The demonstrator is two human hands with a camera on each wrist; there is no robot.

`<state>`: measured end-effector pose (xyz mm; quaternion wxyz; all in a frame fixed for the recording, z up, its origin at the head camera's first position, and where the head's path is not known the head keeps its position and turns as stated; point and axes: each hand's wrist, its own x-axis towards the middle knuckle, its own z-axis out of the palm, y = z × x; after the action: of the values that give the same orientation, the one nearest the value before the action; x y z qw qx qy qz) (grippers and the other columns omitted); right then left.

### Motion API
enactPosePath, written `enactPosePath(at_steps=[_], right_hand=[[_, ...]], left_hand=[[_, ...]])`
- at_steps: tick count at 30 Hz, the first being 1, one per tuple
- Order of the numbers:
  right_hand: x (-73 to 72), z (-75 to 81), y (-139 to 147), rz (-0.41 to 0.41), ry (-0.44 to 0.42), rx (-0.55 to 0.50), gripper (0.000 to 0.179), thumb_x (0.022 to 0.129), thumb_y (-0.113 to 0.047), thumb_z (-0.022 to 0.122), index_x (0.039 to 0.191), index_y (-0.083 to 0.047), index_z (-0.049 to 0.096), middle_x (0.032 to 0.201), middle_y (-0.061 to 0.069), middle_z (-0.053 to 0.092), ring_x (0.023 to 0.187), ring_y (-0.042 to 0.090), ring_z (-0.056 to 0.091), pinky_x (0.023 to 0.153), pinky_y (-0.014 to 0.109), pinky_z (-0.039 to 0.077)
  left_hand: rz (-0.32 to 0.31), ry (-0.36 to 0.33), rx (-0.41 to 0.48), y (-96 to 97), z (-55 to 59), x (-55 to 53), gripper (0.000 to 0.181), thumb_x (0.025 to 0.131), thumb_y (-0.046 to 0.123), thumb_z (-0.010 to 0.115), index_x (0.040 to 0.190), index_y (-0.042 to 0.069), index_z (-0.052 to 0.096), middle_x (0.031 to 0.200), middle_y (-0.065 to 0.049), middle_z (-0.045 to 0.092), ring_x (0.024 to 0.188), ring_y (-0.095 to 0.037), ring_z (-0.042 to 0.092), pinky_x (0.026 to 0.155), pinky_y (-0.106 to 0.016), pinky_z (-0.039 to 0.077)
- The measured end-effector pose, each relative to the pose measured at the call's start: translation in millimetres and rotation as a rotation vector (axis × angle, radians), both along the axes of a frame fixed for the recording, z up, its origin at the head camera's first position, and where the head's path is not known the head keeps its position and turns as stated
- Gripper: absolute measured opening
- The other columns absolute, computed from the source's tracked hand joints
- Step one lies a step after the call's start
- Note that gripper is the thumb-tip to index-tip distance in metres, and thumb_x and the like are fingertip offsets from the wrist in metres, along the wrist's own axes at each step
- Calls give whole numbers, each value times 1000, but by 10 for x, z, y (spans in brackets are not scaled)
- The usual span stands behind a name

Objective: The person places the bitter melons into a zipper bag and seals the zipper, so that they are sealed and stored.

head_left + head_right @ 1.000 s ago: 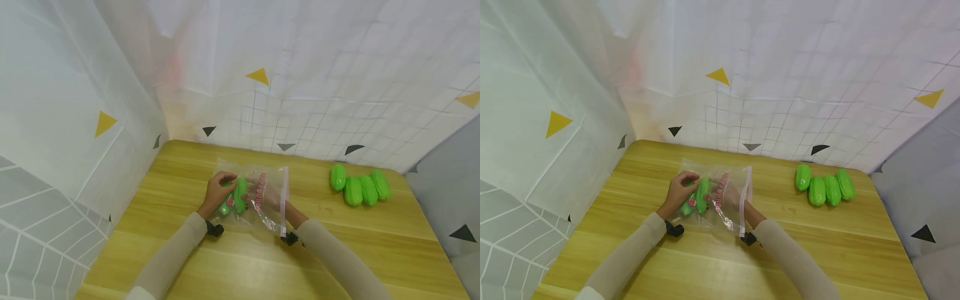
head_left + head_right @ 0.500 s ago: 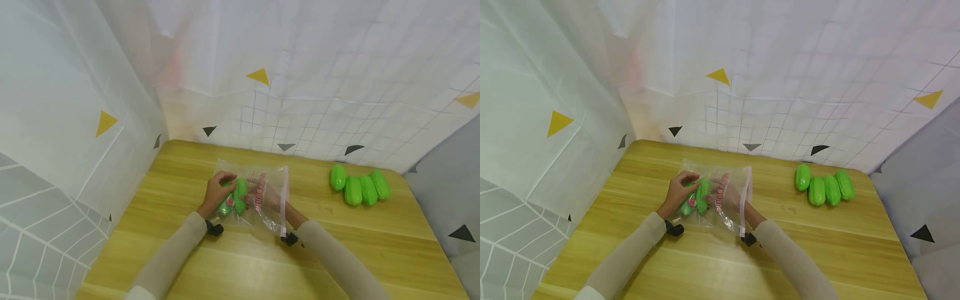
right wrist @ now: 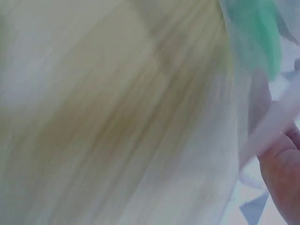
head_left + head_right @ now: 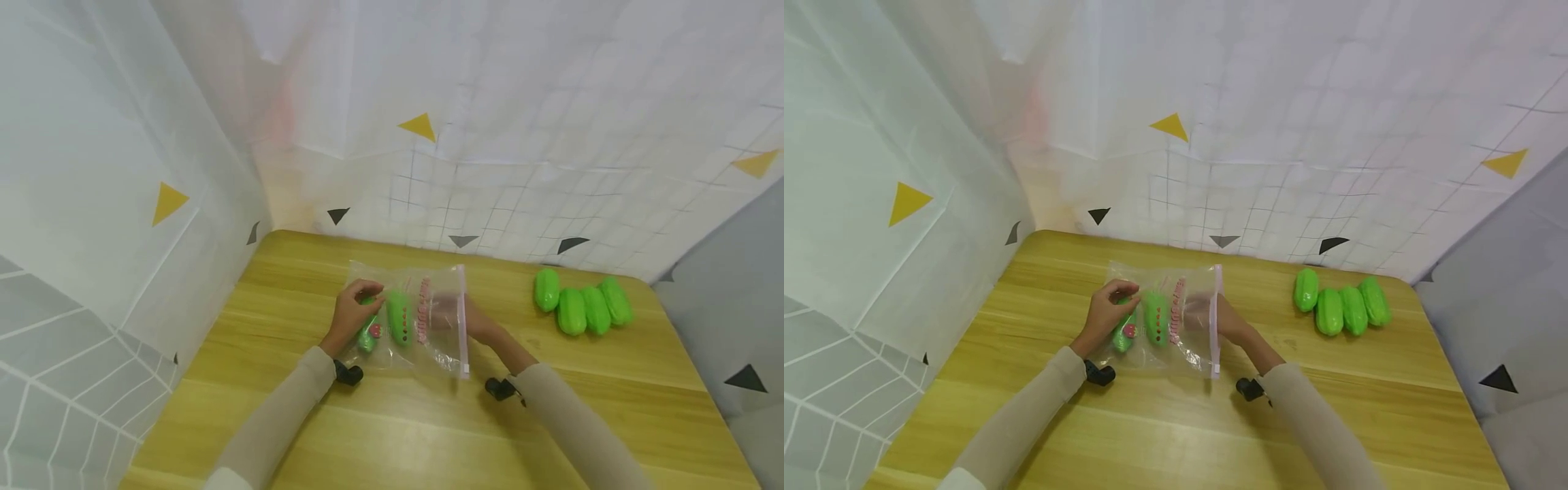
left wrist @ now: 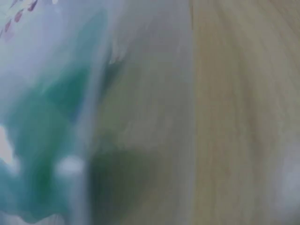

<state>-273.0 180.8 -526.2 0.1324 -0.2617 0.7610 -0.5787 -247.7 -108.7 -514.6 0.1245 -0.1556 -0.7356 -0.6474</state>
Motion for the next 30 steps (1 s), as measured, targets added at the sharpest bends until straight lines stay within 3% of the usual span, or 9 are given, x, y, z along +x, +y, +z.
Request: enactPosePath(at_steps=[3, 10, 14, 17, 18, 20, 24, 27, 30], right_hand=[[-30, 57, 77, 1, -52, 29, 40, 88, 3, 66, 125, 14, 55, 114, 30, 63, 104, 39, 63, 86, 32, 55], [-66, 246, 374, -96, -167, 101, 48, 87, -10, 73, 129, 6, 56, 117, 23, 64, 101, 30, 65, 82, 41, 58], [-154, 341, 628, -171, -218, 40, 46, 93, -10, 67, 131, 10, 50, 116, 24, 63, 99, 30, 67, 89, 54, 52], [-225, 423, 840, -236, -227, -41, 43, 96, -6, 61, 132, 15, 45, 110, 15, 66, 97, 27, 69, 91, 54, 50], [-243, 457, 908, -266, -206, -42, 42, 97, -5, 59, 131, 15, 45, 107, 10, 67, 96, 24, 69, 89, 51, 52], [-279, 520, 1048, -338, -169, -24, 44, 97, -5, 59, 133, 15, 44, 110, 14, 65, 92, 16, 69, 86, 41, 56], [-342, 579, 1302, -531, 29, 221, 45, 97, -16, 62, 134, 6, 51, 119, 27, 61, 94, 20, 68, 73, 24, 58], [-379, 569, 1445, -637, 156, 420, 47, 97, -24, 60, 135, 3, 52, 122, 29, 60, 105, 37, 63, 78, 34, 58], [-402, 579, 1531, -672, 178, 535, 52, 98, -26, 58, 138, 6, 47, 126, 33, 56, 114, 47, 55, 88, 54, 51]], left_hand=[[5, 2, 7, -10, -19, -14, 24, 83, -8, 71, 105, -12, 65, 107, -26, 65, 103, -40, 63, 93, -52, 51], [2, 21, 8, -24, -48, -38, 23, 83, -8, 72, 104, -12, 65, 106, -26, 65, 101, -41, 63, 91, -54, 51], [-7, 13, 8, -23, -47, -38, 24, 83, -9, 72, 105, -13, 65, 107, -28, 65, 102, -41, 63, 91, -55, 51], [-10, -1, 13, -19, -38, -35, 24, 83, -8, 71, 106, -13, 64, 107, -28, 64, 102, -42, 62, 92, -55, 51], [-12, -8, 15, -18, -31, -33, 24, 83, -8, 71, 106, -13, 64, 107, -28, 64, 102, -42, 62, 92, -55, 51], [-13, -17, 16, -18, -28, -33, 24, 83, -8, 71, 106, -14, 64, 107, -28, 64, 102, -42, 62, 92, -54, 51], [-15, -14, 14, -17, -30, -41, 24, 83, -9, 71, 106, -13, 64, 107, -28, 64, 102, -41, 63, 92, -52, 51], [-13, -4, 10, -13, -35, -47, 24, 83, -9, 71, 105, -13, 64, 107, -28, 64, 102, -41, 63, 92, -53, 51], [-9, -1, 9, -8, -36, -47, 24, 83, -8, 71, 105, -13, 65, 106, -27, 65, 101, -41, 63, 91, -54, 52]])
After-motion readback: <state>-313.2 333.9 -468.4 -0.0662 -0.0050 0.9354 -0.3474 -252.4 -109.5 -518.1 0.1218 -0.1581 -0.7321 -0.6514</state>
